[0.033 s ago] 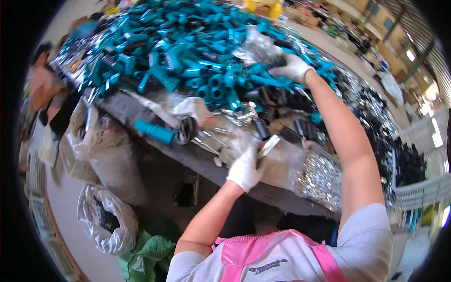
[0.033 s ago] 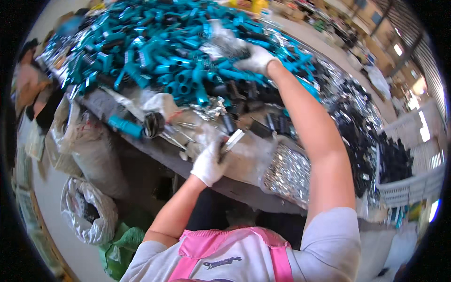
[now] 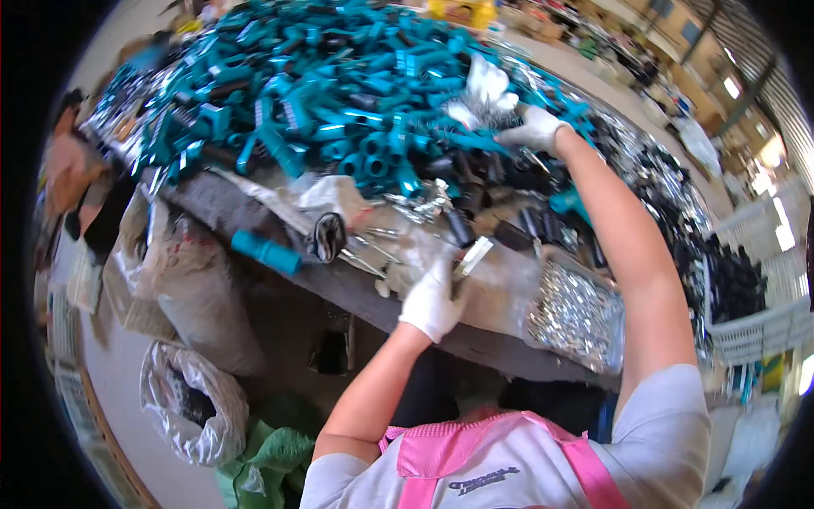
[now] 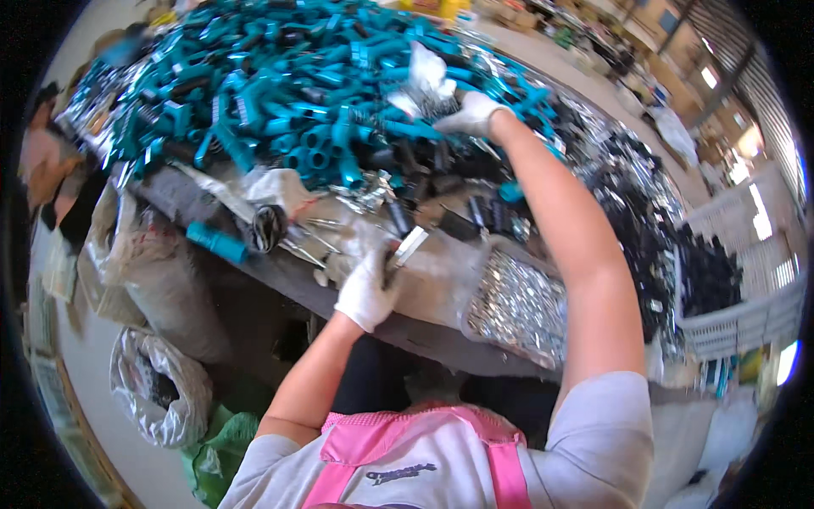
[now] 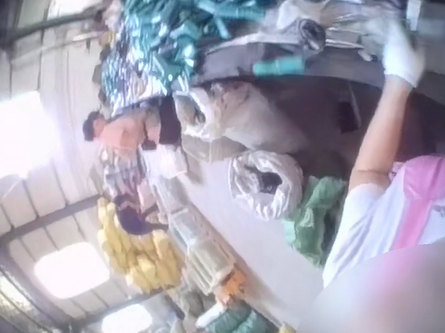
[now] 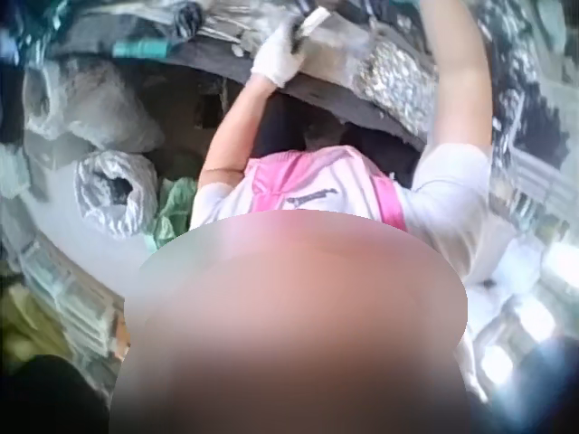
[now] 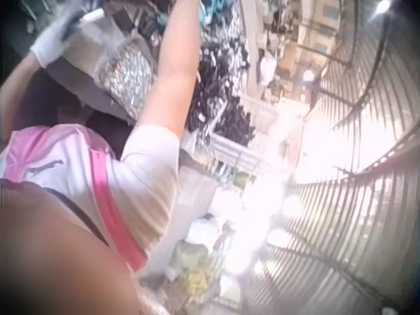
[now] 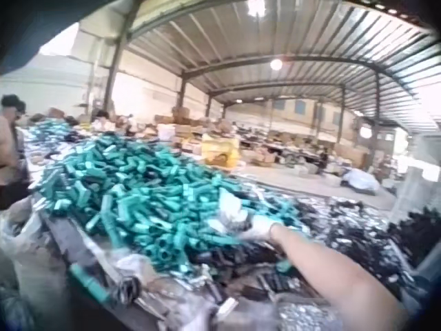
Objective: Assembling plastic and metal components of garden spray nozzles at a factory workbench.
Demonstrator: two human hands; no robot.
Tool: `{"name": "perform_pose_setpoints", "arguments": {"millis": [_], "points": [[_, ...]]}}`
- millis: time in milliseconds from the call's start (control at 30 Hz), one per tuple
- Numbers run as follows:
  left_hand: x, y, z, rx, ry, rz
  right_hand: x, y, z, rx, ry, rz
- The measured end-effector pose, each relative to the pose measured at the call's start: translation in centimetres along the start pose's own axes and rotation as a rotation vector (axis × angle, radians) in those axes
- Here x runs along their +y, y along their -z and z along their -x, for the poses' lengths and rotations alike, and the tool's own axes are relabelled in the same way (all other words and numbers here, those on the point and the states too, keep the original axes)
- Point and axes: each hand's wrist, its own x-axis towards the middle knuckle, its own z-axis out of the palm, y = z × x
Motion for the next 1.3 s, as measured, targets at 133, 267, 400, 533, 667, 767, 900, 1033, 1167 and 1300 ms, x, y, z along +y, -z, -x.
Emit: {"name": "perform_pose_setpoints", "arguments": {"millis": [133, 267, 400, 533, 667, 767, 900, 1033, 1167, 1300], "points": [[-0.7, -0.5, -0.4, 0.084, -0.141, -0.006, 10.2, 3.7, 7.5, -0.221, -0.313, 0.197], [-1.6, -1.1, -0.7, 0.057, -0.107, -0.018, 14.0, 5.7, 12.5, 0.054, -0.534, -0.17], [-1.6, -1.0, -0.3, 0.104, -0.148, -0.015, 14.6, 7.7, 13.0, 0.234, -0.494, -0.496], [-0.1, -1.8, -0.8, 0.13, -0.212, -0.048, 16.0, 10.4, 8.6, 0.215, -0.311, -0.152], [-1.1, -1.1, -0.2, 0.112, -0.086, -0.041, 3.5, 9.2, 4.5, 0.217, 0.185, -0.883], [-1.0, -1.0, -0.3, 0.14, -0.134, -0.038, -1.5, 7.9, 3.6, 0.044, 0.18, -0.867], [-0.7, -1.2, -0.6, 0.116, -0.1, -0.028, 1.1, 1.9, 2.8, 0.034, 0.188, 0.421], [-1.0, -1.1, -0.5, 0.125, -0.095, -0.009, 1.9, -4.9, 7.2, -0.29, 0.02, 0.582], [-1.7, -1.3, -0.5, 0.128, -0.065, 0.054, 4.0, -6.8, 13.2, -0.108, 0.09, 0.622], [-0.9, -1.3, -0.5, 0.122, 0.219, 0.304, 7.6, -6.6, 15.4, 0.081, 0.185, 0.677]]}}
